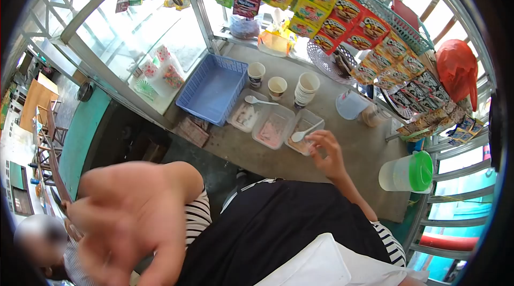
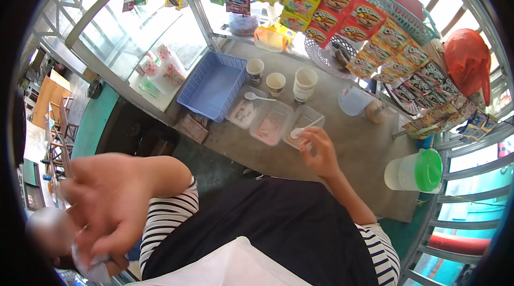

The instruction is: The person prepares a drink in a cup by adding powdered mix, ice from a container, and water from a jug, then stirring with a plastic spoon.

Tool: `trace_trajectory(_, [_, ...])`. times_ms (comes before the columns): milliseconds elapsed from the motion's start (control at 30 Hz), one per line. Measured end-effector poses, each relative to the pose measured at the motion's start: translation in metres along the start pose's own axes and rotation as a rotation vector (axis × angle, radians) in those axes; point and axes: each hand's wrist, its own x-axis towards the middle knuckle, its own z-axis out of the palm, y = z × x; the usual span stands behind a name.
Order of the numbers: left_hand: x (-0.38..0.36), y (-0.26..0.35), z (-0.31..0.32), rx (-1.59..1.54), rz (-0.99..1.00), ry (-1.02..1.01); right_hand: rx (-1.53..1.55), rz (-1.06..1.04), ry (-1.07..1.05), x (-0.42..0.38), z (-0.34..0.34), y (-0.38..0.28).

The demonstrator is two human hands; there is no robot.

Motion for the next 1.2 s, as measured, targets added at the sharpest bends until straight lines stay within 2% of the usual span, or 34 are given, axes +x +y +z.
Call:
trace_trajectory(33, [-0.003,0.000,-0.001,-0.007,0.000,0.003,0.005,0.080,-0.072,-0.010,0.007,0.010])
trace_trajectory(67, [-0.037,0.009,0.009,0.119,-0.146,-0.005,0.011,0.158,-0.141,-0.018,0.014,0.020])
trace_trajectory(100, [-0.061,-0.019,-0.025,0.238,-0.294,-0.039,0.032,0.162,-0.126,0.006,0.056,0.014])
trace_trajectory(133, [-0.093,-0.026,-0.046,0.228,-0.395,-0.195,0.003,0.172,-0.207,0.012,0.073,0.022])
trace_trajectory(167, [-0.121,-0.026,-0.058,0.344,-0.536,-0.379,-0.034,0.193,-0.293,0.015,0.086,0.033])
trace_trajectory(267, [-0.193,-0.018,-0.079,0.299,-1.433,-0.579,-0.077,0.173,-0.309,0.031,0.121,0.052])
trace_trajectory(300, [-0.213,-0.015,-0.087,0.280,-1.438,-0.589,-0.078,0.132,-0.306,0.034,0.131,0.053])
trace_trajectory(367, [-0.244,-0.018,-0.097,0.126,-1.634,-0.766,-0.113,0.175,-0.304,0.040,0.152,0.066])
trace_trajectory(400, [-0.249,-0.025,-0.099,0.114,-1.630,-0.772,-0.142,0.211,-0.318,0.045,0.160,0.068])
trace_trajectory(467, [-0.259,-0.035,-0.101,-0.156,-1.697,-1.059,-0.248,0.204,-0.325,0.049,0.170,0.070])
trace_trajectory(533, [-0.280,-0.045,-0.097,-0.248,-1.658,-1.138,-0.358,0.186,-0.318,0.062,0.179,0.079])
trace_trajectory(600, [-0.297,-0.046,-0.093,-0.318,-1.620,-1.252,-0.616,-0.006,-0.148,0.066,0.177,0.091])
trace_trajectory(633, [-0.303,-0.048,-0.091,-0.327,-1.624,-1.254,-0.616,0.003,-0.150,0.068,0.175,0.094])
trace_trajectory(700, [-0.313,-0.052,-0.087,-0.238,-1.535,-1.198,-0.640,0.112,0.045,0.082,0.166,0.098])
trace_trajectory(733, [-0.315,-0.055,-0.087,-0.245,-1.538,-1.201,-0.641,0.121,0.045,0.092,0.164,0.099])
trace_trajectory(800, [-0.317,-0.058,-0.090,-0.165,-1.394,-1.140,-0.647,0.091,-0.022,0.108,0.169,0.098])
trace_trajectory(900, [-0.316,-0.067,-0.091,-0.175,-1.471,-1.092,-0.750,0.156,-0.103,0.124,0.188,0.106])
trace_trajectory(1033, [-0.312,-0.073,-0.096,-0.075,-1.472,-1.030,-0.712,0.237,-0.250,0.127,0.187,0.107])
trace_trajectory(1100, [-0.310,-0.074,-0.100,-0.059,-1.525,-0.976,-0.506,0.012,-0.179,0.123,0.180,0.109])
trace_trajectory(1133, [-0.309,-0.073,-0.101,-0.056,-1.530,-0.976,-0.503,0.012,-0.184,0.121,0.173,0.111])
trace_trajectory(1200, [-0.308,-0.072,-0.102,-0.058,-1.566,-0.966,-0.474,-0.076,0.001,0.121,0.154,0.118])
